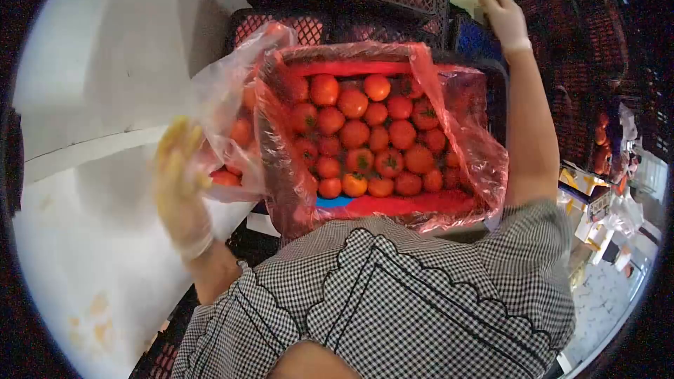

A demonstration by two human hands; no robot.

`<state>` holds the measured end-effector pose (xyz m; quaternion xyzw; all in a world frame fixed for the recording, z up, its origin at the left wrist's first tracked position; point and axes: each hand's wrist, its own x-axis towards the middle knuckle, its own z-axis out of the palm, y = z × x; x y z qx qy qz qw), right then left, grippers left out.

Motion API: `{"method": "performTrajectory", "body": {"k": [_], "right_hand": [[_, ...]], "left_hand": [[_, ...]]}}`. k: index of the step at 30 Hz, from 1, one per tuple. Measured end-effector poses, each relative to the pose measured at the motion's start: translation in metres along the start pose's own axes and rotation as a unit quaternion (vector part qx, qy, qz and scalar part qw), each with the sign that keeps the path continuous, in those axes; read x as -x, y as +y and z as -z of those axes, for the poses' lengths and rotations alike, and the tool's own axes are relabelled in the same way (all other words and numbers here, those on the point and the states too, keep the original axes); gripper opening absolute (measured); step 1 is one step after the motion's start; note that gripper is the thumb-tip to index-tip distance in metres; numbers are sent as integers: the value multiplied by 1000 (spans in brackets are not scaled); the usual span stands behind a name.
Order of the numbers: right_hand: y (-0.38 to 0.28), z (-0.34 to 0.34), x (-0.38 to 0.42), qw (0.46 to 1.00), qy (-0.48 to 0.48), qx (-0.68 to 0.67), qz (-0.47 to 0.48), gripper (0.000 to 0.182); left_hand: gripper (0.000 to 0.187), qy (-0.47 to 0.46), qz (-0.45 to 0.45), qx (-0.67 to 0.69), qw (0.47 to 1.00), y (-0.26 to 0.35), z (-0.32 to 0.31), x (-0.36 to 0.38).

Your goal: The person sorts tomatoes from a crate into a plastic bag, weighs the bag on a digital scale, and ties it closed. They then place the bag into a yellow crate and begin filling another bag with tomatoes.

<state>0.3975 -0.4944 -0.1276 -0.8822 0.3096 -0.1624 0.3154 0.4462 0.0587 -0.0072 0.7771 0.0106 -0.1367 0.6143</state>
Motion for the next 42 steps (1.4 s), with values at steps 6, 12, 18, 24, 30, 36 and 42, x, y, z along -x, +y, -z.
{"method": "performTrajectory", "body": {"k": [6, 12, 18, 24, 30, 36, 42], "right_hand": [[-152, -68, 183, 923, -328, -147, 136, 26], [-132, -196, 234, 881, -316, 268, 228, 75], [-144, -196, 218, 854, -386, 288, 197, 78], [-128, -188, 209, 832, -355, 295, 307, 77], [-107, -208, 206, 846, -363, 198, 337, 68], [-109, -213, 188, 793, -369, 190, 445, 68], [-98, -206, 188, 849, -273, 92, 443, 64]], "left_hand": [[52, 68, -152, 151, 974, 2, 52, 55], [50, 113, -120, 133, 977, -7, 72, 95], [52, 128, -96, 169, 972, -19, 77, 109], [51, 111, -84, 212, 967, -26, 84, 115], [49, 159, -77, 206, 962, -28, 76, 116], [50, 167, -77, 192, 964, -27, 75, 118], [47, 194, -90, 148, 966, -25, 69, 116]]}}
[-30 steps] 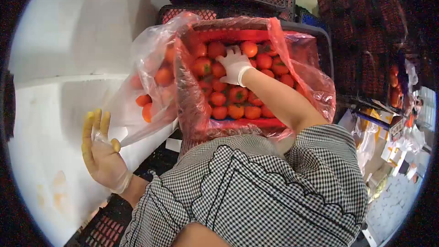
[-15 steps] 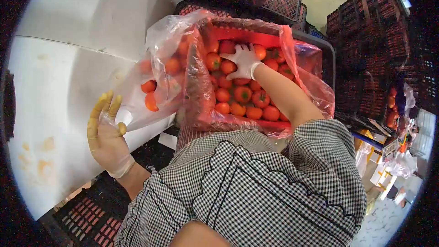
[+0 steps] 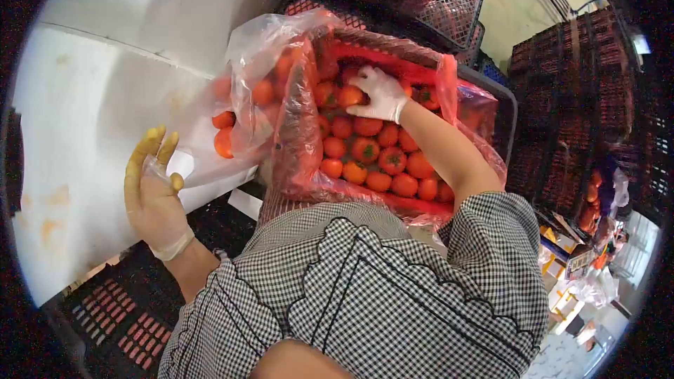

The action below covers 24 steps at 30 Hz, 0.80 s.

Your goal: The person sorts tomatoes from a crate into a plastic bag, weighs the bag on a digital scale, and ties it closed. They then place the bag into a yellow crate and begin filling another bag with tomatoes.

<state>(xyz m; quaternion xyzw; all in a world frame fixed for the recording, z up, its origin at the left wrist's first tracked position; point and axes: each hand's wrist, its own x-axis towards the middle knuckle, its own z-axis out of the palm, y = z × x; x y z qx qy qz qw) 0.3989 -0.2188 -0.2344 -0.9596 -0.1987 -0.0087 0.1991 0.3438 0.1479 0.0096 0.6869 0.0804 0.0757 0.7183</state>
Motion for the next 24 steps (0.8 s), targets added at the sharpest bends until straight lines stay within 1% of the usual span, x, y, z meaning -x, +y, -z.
{"method": "performTrajectory", "body": {"k": [1, 3, 4, 7, 9, 10, 11, 12, 14, 15, 16, 17, 18, 19, 20, 21, 22, 24], "right_hand": [[-5, -2, 1, 1000, 4, -1, 1, 64], [-11, -1, 2, 995, -68, 71, 20, 64], [-10, 0, 0, 993, -86, 79, 8, 65], [-11, 7, -3, 990, -123, 72, 23, 69], [-16, 10, -9, 990, -118, 79, 14, 72], [-16, 11, -12, 984, -152, 88, 12, 73], [-17, 11, -13, 977, -187, 97, 8, 74], [-17, 11, -10, 977, -189, 99, 5, 74], [-15, 15, -3, 994, -96, 27, -41, 67], [-15, 18, 2, 993, -101, 35, -41, 67], [-19, 20, 7, 991, 1, -89, -104, 63], [-20, 21, 10, 958, 105, -211, -162, 58], [-17, 13, 14, 881, 128, -402, -215, 49], [-22, 15, 18, 721, 111, -617, -296, 51], [-37, 26, 20, 567, 101, -751, -323, 53], [-53, 41, 20, 388, 87, -854, -335, 55], [-62, 48, 21, 389, 87, -853, -336, 55], [-81, 58, 21, 314, 20, -905, -285, 59]], "left_hand": [[47, 0, -4, -2, 1000, 1, 1, -1], [41, -8, 10, 76, 997, 0, 0, -1], [41, -3, 11, 75, 997, 0, -1, 1], [41, 9, 9, 63, 998, -1, 0, 4], [37, -2, -67, -70, 995, -7, 0, 6], [37, 0, -70, -70, 995, -4, 0, 7], [37, 15, -25, -13, 999, 1, -1, 8], [37, 26, 21, 46, 998, 3, -2, 8], [36, 10, 19, 68, 997, 2, 2, 9], [39, 0, 15, 87, 996, 0, 3, 10], [39, 5, 16, 97, 995, -1, 2, 13], [40, 18, -10, 40, 999, -3, 1, 15], [42, 30, -35, -19, 999, -3, -1, 15], [42, 32, -35, -15, 999, -4, 1, 14], [43, 24, -15, 63, 998, -4, 3, 13], [44, 16, 4, 140, 990, -4, 5, 11], [44, 16, 6, 141, 990, -3, 5, 10], [44, 12, 29, 196, 980, -1, 5, 9]]}}
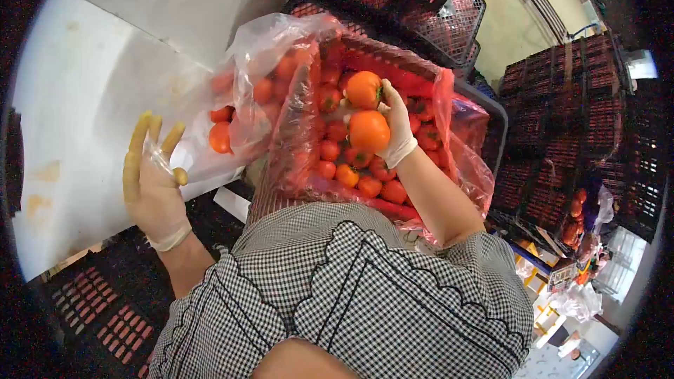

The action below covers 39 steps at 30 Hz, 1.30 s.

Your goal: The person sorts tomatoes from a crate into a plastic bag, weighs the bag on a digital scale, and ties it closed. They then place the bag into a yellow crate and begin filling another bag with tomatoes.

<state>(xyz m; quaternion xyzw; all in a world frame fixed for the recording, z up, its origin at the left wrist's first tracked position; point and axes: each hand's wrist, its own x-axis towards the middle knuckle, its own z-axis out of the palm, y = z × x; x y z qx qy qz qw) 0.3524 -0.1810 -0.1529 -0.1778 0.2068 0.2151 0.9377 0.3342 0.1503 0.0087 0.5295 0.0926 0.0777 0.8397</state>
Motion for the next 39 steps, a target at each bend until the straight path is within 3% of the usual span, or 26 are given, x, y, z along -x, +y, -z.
{"method": "performTrajectory", "body": {"k": [1, 3, 5, 8, 10, 14, 15, 17, 18, 19, 20, 21, 22, 23, 25, 27, 29, 31, 32, 34, 38, 39], "right_hand": [[5, -12, 2, 1000, -3, -2, -5, 59], [19, -41, 2, 988, -135, -24, -72, 59], [40, -70, -6, 989, -118, -37, -84, 56], [80, -106, -37, 999, -46, 10, -7, 56], [113, -145, -46, 991, -17, 0, 131, 38], [138, -135, -77, 964, -62, 33, 256, 26], [128, -124, -71, 908, -65, 215, 354, 22], [99, -107, -53, 813, -90, 342, 462, 15], [84, -87, -56, 802, -61, 325, 498, 12], [64, -68, -55, 778, -5, 384, 497, 9], [48, -32, -67, 731, 112, 477, 475, 8], [28, 3, -80, 531, 127, 673, 500, 23], [14, 42, -94, 443, 148, 791, 395, 40], [19, 41, -92, 422, 215, 835, 280, 57], [22, 38, -95, 405, 189, 880, 160, 78], [42, 47, -102, 402, 230, 870, 171, 83], [48, 56, -108, 395, 270, 859, 185, 88], [50, 63, -112, 348, 262, 870, 233, 79], [51, 51, -108, 353, 263, 868, 229, 79], [44, 26, -105, 398, 296, 859, 125, 86], [33, 35, -96, 388, 238, 874, 169, 82], [27, 45, -92, 410, 220, 863, 197, 81]], "left_hand": [[44, 3, -3, -4, 1000, 0, -1, 0], [44, 13, -33, -90, 995, -2, -3, 0], [44, 29, -45, -111, 992, -3, -2, 2], [42, -30, -31, -39, 998, -2, -1, 0], [42, -46, -49, -74, 995, -4, 1, 1], [44, -46, -30, -94, 994, 0, -6, 0], [44, -50, -28, -88, 994, -1, -4, -1], [54, -37, -3, -79, 996, -3, 2, -3], [54, -35, -4, -76, 996, -2, 4, -4], [58, -33, -10, -86, 996, -1, 6, -4], [62, -31, -14, -99, 995, -1, 8, -4], [62, -30, -10, -103, 994, 1, 10, -4], [62, -47, 6, -85, 995, 4, 10, -6], [62, -63, 22, -67, 996, 5, 9, -6], [63, -52, 13, -116, 992, 1, 3, -1], [63, -44, -1, -165, 985, 0, 2, 0], [64, -47, 21, -89, 995, 0, 7, -3], [64, -51, 13, -93, 994, -2, 9, -3], [65, -56, 12, -96, 994, -3, 10, -2], [65, -54, 13, -108, 993, -2, 7, -3], [65, -55, 14, -105, 993, -2, 7, -5], [65, -52, 10, -105, 993, -2, 8, -4]]}}
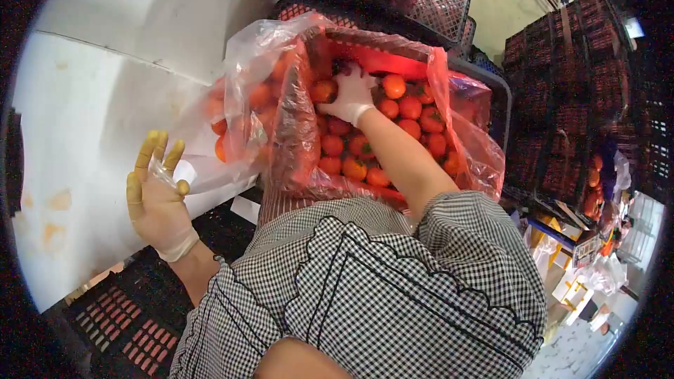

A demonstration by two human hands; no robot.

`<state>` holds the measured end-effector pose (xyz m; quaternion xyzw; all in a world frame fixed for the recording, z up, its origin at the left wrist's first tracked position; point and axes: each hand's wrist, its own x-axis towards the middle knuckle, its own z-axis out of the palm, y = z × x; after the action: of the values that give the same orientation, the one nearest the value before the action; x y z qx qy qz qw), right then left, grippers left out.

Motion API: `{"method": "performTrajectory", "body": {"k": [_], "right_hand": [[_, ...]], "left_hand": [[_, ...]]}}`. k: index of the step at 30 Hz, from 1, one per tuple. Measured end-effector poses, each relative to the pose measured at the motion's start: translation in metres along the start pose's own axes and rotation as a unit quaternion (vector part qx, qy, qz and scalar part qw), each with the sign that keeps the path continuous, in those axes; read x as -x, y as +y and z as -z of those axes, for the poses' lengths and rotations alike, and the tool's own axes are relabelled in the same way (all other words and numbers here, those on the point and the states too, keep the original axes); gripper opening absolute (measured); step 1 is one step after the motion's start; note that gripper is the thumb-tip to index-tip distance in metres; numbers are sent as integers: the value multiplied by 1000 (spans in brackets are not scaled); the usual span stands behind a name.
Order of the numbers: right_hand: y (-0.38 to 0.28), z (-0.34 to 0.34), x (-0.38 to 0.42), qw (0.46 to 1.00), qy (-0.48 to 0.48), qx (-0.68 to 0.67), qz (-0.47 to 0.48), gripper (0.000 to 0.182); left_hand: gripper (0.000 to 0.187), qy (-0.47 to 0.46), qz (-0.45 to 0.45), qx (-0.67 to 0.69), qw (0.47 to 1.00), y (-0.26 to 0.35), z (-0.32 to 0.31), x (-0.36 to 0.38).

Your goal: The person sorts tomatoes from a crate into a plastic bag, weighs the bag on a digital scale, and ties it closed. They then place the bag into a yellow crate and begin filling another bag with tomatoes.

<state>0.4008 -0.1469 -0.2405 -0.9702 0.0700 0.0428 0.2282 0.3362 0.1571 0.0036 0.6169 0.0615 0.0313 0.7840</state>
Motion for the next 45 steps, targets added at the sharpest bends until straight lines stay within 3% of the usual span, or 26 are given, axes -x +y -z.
{"method": "performTrajectory", "body": {"k": [2, 4, 5, 6, 7, 8, 10, 14, 15, 18, 20, 22, 24, 25, 26, 27, 28, 29, 30, 31, 34, 38, 40, 42, 44, 45], "right_hand": [[24, -2, 8, 999, 14, -34, 23, 81], [45, -1, 17, 966, 95, -236, -37, 77], [38, 17, 23, 851, 14, -517, -90, 73], [31, 37, 30, 650, -69, -744, -139, 70], [10, 68, 41, 526, -78, -840, -113, 66], [-1, 79, 47, 525, -82, -840, -112, 66], [-19, 90, 51, 328, -127, -936, -10, 69], [-81, 97, 49, 239, -257, -935, 50, 68], [-102, 95, 49, 397, -229, -887, 50, 70], [-141, 52, 44, 648, -268, -712, 39, 60], [-158, 41, 44, 477, -372, -796, 23, 66], [-159, 31, 46, 575, -228, -778, 106, 63], [-137, 64, 44, 558, -178, -807, 80, 51], [-111, 65, 38, 599, -125, -790, 42, 37], [-83, 69, 33, 694, -46, -717, 36, 24], [-47, 65, 26, 797, -26, -602, -47, 20], [3, 43, 11, 947, 174, -264, 63, 25], [28, 55, 12, 992, 118, -42, -17, 35], [50, 46, 15, 984, 108, 117, -84, 42], [64, 47, 16, 985, 30, 108, -131, 47], [95, 23, 25, 996, 75, -14, -36, 52], [79, 51, 22, 998, 44, 21, -48, 51], [32, 91, 28, 969, -118, 216, 3, 46], [21, 84, 29, 963, -154, 222, 16, 40], [19, 59, 26, 899, -334, 268, 86, 40], [20, 48, 31, 912, -295, 267, 96, 46]], "left_hand": [[64, 2, 2, 4, 1000, 1, 1, 1], [63, 8, -1, 6, 1000, 0, 3, 1], [63, 12, 3, 5, 1000, 0, 4, 3], [63, 21, 3, 6, 1000, -1, 4, 3], [62, 30, 4, 17, 999, -1, 2, 3], [61, 36, 3, 25, 999, 0, 0, 2], [61, 40, -1, 25, 999, -2, 0, 0], [59, 67, -7, -44, 997, 1, -7, 1], [58, 42, -2, 20, 999, -3, 1, -1], [57, 32, -11, 30, 999, -2, -1, 0], [57, 23, -3, 34, 999, 0, -3, -1], [58, 6, 11, 41, 999, 1, -5, -1], [61, -6, -3, 29, 1000, 2, -2, 0], [65, 26, 2, -5, 1000, -3, 3, 0], [65, 21, 5, 0, 1000, -4, 9, -2], [66, -2, 0, 26, 1000, -3, 18, -5], [67, -22, -1, 51, 998, -4, 23, -5], [68, -20, 4, 64, 998, 1, 19, -3], [68, -17, 9, 62, 998, 1, 19, -3], [68, -30, 11, 55, 998, 1, 19, -4], [67, -43, 16, 46, 998, 1, 15, -5], [65, 11, 18, 20, 1000, 5, 2, -4], [65, 14, 20, 25, 999, 5, 3, -5], [64, 10, 28, 23, 999, 4, 4, -5], [62, 11, 25, 56, 998, 3, 6, -6], [62, 14, 20, 51, 998, 3, 9, -5]]}}
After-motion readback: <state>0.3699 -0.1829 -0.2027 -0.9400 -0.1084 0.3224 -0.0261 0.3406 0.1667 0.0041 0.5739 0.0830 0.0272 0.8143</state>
